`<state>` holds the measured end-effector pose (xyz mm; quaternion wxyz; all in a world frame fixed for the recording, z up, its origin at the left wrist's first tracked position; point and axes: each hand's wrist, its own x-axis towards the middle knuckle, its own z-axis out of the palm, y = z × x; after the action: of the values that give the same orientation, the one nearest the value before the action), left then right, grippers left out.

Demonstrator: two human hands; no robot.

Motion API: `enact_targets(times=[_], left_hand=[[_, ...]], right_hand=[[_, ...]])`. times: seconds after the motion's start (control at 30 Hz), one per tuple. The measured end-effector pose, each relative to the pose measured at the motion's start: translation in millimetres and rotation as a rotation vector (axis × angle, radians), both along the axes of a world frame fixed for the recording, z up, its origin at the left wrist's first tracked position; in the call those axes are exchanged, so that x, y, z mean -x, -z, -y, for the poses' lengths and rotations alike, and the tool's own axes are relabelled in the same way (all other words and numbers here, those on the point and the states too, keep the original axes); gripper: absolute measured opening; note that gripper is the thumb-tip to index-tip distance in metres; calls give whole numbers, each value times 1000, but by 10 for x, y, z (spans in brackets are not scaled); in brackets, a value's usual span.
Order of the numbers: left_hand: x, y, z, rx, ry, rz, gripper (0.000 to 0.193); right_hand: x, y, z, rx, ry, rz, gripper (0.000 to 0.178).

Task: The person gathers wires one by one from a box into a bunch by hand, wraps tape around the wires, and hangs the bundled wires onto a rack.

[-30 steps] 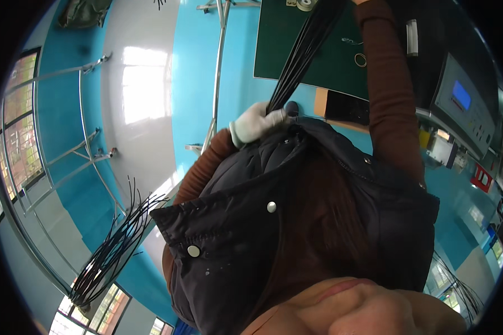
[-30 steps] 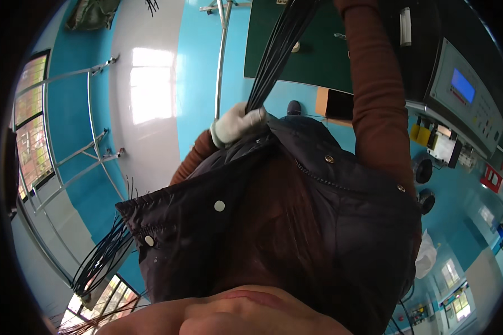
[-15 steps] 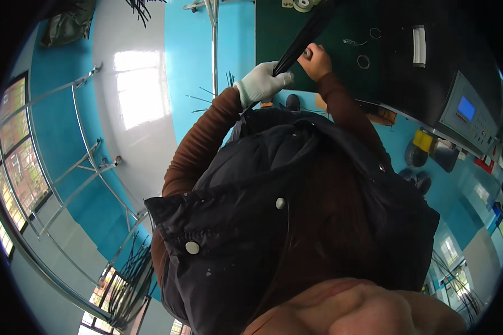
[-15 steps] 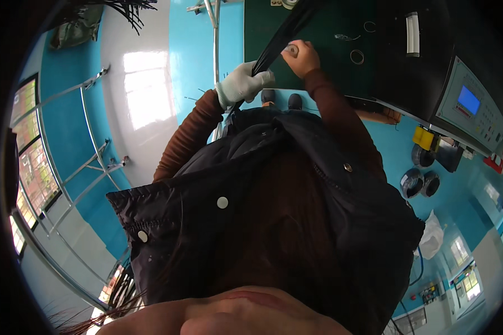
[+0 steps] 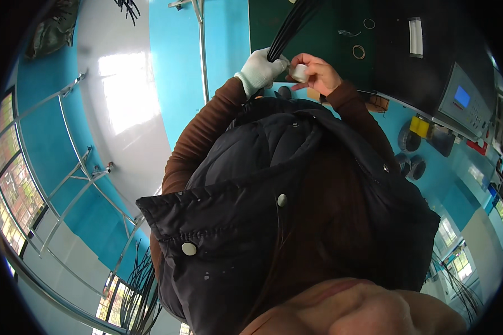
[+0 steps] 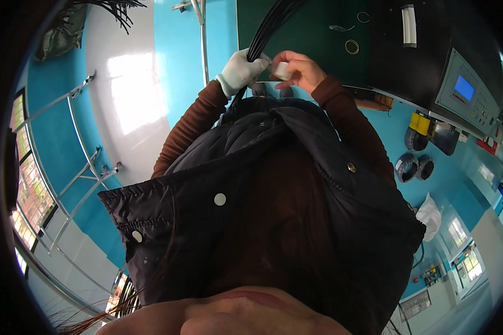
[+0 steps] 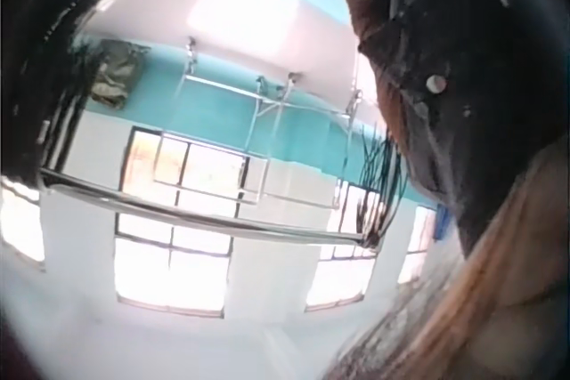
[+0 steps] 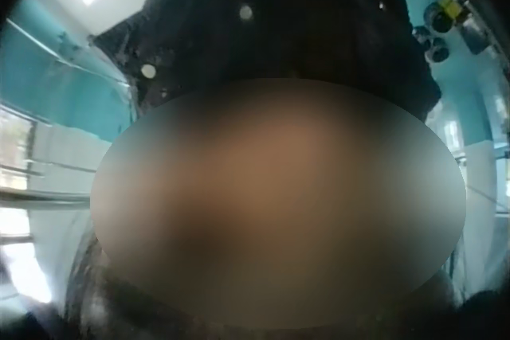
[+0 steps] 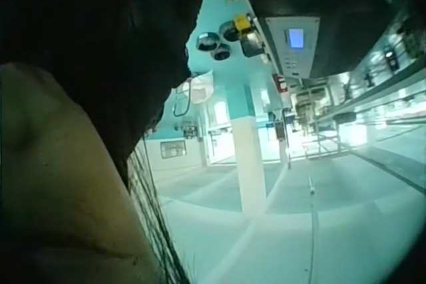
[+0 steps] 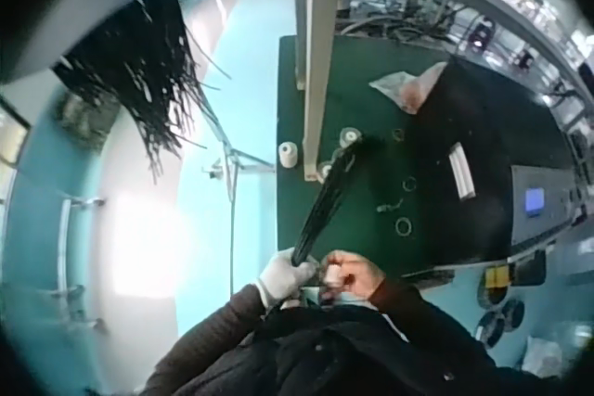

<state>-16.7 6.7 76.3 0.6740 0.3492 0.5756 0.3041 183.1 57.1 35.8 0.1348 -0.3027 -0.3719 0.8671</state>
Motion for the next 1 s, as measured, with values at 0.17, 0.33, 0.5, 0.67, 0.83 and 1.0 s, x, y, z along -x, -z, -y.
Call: enact_targets(times=[0.17, 0.33, 0.5, 0.67, 0.83, 1.0], left_hand=[[-82, 85, 36, -34, -7, -47, 17], [-67, 134, 47, -21, -36, -82, 18], [-85, 104, 15, -16, -13, -79, 19], [-67, 173, 17, -15, -29, -60, 21], [-49, 152, -6, -4, -15, -65, 22], [-58, 96, -30, 22, 32, -34, 20]], right_hand=[[90, -92, 5, 286, 55, 298, 27], [-16, -173, -9, 10, -97, 312, 23], [-191, -60, -44, 110, -73, 83, 22], [-164, -28, -10, 57, 10, 165, 27], [-97, -110, 61, 34, 222, 210, 25], [-167, 13, 36, -104, 20, 241, 22]])
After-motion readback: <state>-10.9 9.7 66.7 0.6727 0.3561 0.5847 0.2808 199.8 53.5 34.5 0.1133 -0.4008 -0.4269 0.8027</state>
